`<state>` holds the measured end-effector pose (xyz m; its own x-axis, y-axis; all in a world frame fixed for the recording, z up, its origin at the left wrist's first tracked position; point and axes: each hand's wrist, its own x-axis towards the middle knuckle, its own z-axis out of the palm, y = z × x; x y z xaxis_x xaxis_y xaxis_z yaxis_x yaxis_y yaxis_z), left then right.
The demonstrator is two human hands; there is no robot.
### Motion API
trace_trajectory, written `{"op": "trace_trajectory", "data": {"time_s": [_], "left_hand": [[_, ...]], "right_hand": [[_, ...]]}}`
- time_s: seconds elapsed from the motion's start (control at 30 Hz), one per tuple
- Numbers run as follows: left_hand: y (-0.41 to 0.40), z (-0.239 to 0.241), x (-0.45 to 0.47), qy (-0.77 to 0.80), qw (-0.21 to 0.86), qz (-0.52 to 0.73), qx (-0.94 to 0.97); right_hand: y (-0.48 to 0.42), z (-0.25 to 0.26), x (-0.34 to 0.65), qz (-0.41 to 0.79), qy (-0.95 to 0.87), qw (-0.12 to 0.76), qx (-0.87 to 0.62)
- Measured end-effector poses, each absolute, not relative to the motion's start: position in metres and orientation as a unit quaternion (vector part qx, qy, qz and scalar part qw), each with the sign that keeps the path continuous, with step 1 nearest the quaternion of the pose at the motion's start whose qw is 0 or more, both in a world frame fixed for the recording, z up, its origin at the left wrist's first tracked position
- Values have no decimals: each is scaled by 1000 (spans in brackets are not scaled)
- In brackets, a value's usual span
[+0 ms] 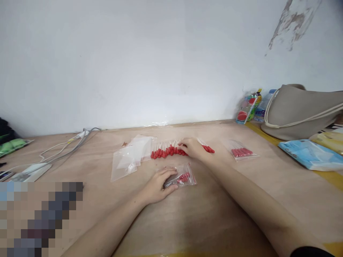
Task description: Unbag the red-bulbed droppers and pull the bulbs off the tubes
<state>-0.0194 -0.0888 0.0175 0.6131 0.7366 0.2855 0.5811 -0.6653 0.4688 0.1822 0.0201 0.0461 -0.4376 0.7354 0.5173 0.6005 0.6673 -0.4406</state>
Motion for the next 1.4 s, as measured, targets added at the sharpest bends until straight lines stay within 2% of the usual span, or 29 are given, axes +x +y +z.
{"op": "trace_trajectory", "data": {"time_s": [0.23,0.33,0.63,0.87,0.97,1.2,1.4], "left_hand": [[-88,17,-20,376,171,233,880],[-88,18,-19,390,184,230,873],[-89,20,-17,368,172,200,891],[-90,19,-17,367,156,185,898],[-91,21,-16,369,155,184,898],[-91,21,-17,365,158,184,899],[-90,20,-19,369,159,179,898]], "right_hand": [[1,34,213,135,-761,449,-449],[-24,22,226,174,-749,456,-449],[-73,14,219,217,-850,314,-362],[-71,15,209,219,-874,268,-341],[-74,15,208,227,-868,276,-344],[-75,16,212,450,-758,312,-356],[-61,17,241,584,-648,333,-357]]}}
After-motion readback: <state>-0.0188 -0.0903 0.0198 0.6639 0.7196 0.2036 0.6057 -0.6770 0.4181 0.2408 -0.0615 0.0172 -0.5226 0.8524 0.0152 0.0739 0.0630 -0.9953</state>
